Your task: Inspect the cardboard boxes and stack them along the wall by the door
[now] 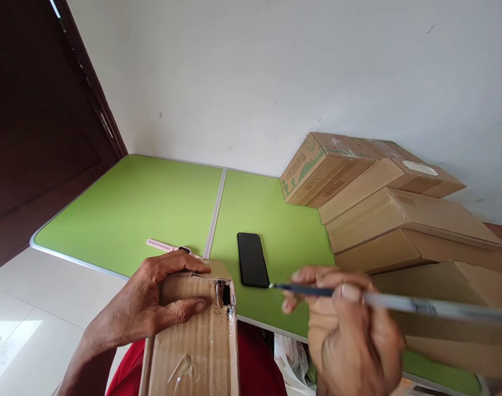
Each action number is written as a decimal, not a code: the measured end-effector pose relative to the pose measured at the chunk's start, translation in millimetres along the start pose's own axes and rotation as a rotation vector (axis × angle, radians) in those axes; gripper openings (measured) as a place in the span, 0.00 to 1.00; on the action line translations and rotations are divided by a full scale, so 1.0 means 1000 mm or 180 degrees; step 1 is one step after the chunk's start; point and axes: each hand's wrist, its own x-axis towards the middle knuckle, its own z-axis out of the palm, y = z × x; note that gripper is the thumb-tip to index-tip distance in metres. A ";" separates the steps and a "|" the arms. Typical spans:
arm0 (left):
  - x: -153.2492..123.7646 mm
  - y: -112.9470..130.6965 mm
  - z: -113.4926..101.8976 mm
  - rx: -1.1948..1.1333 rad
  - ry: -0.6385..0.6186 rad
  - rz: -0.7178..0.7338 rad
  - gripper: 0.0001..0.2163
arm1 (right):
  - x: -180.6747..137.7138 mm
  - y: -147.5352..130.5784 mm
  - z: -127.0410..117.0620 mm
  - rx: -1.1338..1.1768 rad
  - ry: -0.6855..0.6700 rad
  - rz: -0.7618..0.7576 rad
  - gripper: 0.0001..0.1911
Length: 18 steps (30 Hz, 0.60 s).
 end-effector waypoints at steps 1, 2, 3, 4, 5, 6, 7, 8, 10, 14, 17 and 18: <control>0.000 0.000 0.000 0.0043 0.0009 0.0002 0.14 | 0.018 0.011 -0.008 -0.0312 0.0029 0.0099 0.13; 0.000 0.000 -0.001 0.0084 0.0013 0.0001 0.14 | 0.038 0.023 -0.016 -0.0890 -0.0129 0.0302 0.16; 0.000 0.000 -0.001 0.0119 0.0011 0.0001 0.14 | 0.057 0.036 -0.024 -0.1763 -0.0457 0.0535 0.17; 0.000 0.000 -0.002 0.0147 0.0009 0.0001 0.14 | 0.074 0.050 -0.030 -0.2833 -0.0982 0.0878 0.16; 0.000 0.000 -0.002 0.0168 0.0006 0.0008 0.14 | 0.089 0.064 -0.035 -0.3260 -0.1110 0.1041 0.14; 0.000 -0.001 -0.002 0.0190 0.0000 0.0008 0.14 | 0.101 0.077 -0.037 -0.3578 -0.1158 0.1134 0.15; 0.000 -0.002 -0.002 0.0217 0.0002 0.0017 0.14 | 0.109 0.090 -0.038 -0.3860 -0.1230 0.1234 0.17; 0.000 -0.003 -0.003 0.0249 0.0007 0.0028 0.14 | 0.113 0.101 -0.038 -0.4018 -0.1240 0.1299 0.17; 0.001 -0.005 -0.003 0.0322 -0.0010 0.0067 0.14 | 0.114 0.119 -0.034 -0.4340 -0.1344 0.1456 0.14; 0.002 -0.006 -0.004 0.0394 -0.0033 0.0165 0.14 | 0.104 0.131 -0.027 -0.4678 -0.1494 0.1662 0.12; 0.003 -0.005 -0.004 0.0361 -0.0002 0.0134 0.14 | 0.094 0.121 -0.022 -0.4760 -0.1450 0.1631 0.15; 0.003 -0.005 -0.004 0.0354 -0.0002 0.0127 0.14 | 0.089 0.116 -0.019 -0.4759 -0.1418 0.1587 0.17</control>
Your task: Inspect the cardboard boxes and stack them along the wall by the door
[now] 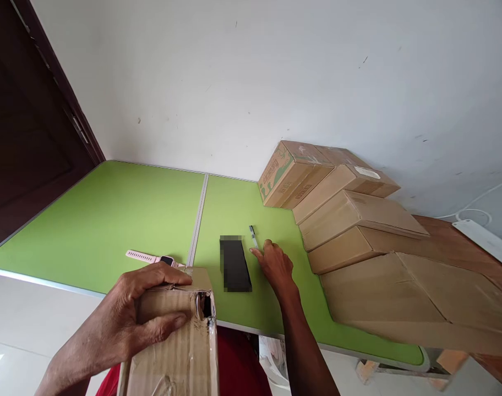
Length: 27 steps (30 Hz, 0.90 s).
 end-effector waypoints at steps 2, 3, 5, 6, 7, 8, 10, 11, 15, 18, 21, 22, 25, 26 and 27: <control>-0.001 0.000 0.001 -0.0012 -0.0006 0.0005 0.14 | -0.018 -0.009 0.002 0.0064 0.0041 -0.0062 0.21; -0.001 -0.001 0.001 -0.0016 -0.0012 0.0014 0.14 | -0.029 -0.014 0.005 0.0112 0.0020 -0.0095 0.24; -0.003 -0.002 0.002 -0.0022 -0.0023 0.0030 0.14 | -0.048 -0.025 0.015 0.0214 -0.0057 -0.0119 0.29; -0.003 -0.003 0.002 -0.0023 -0.0017 0.0037 0.14 | -0.056 -0.030 0.021 0.0264 -0.0080 -0.0099 0.29; -0.004 -0.004 0.002 -0.0021 -0.0007 0.0051 0.14 | -0.062 -0.034 0.028 0.0317 -0.0082 -0.0061 0.29; -0.005 -0.005 0.003 -0.0023 0.0001 0.0059 0.14 | -0.066 -0.037 0.033 0.0382 -0.0070 -0.0008 0.28; -0.006 -0.005 0.002 -0.0019 0.0026 0.0097 0.14 | -0.067 -0.038 0.041 0.0564 -0.0045 0.0111 0.28; -0.006 -0.005 0.002 -0.0011 0.0030 0.0119 0.15 | -0.065 -0.037 0.044 0.0681 -0.0042 0.0175 0.28; -0.005 -0.003 0.001 -0.0012 0.0021 0.0161 0.14 | -0.049 -0.027 0.049 0.1392 -0.0199 0.0178 0.23; -0.004 -0.003 0.001 -0.0050 0.0047 0.0116 0.14 | -0.047 -0.018 0.051 0.2160 -0.0412 -0.0042 0.14; -0.006 -0.004 0.001 -0.0077 0.0059 0.0076 0.14 | -0.062 -0.011 0.048 0.2911 -0.0669 -0.0201 0.21; -0.006 -0.005 0.002 -0.0082 0.0055 0.0069 0.14 | -0.070 -0.010 0.043 0.3305 -0.0775 -0.0247 0.24; -0.006 -0.004 0.002 -0.0091 0.0035 0.0019 0.14 | -0.098 -0.008 0.016 0.5067 -0.1105 -0.0357 0.26; -0.005 -0.003 0.002 -0.0101 0.0024 -0.0003 0.15 | -0.107 -0.008 0.003 0.5667 -0.1251 -0.0446 0.25; -0.005 -0.002 0.003 -0.0119 -0.0007 -0.0031 0.15 | -0.117 -0.010 -0.011 0.6143 -0.1433 -0.0585 0.23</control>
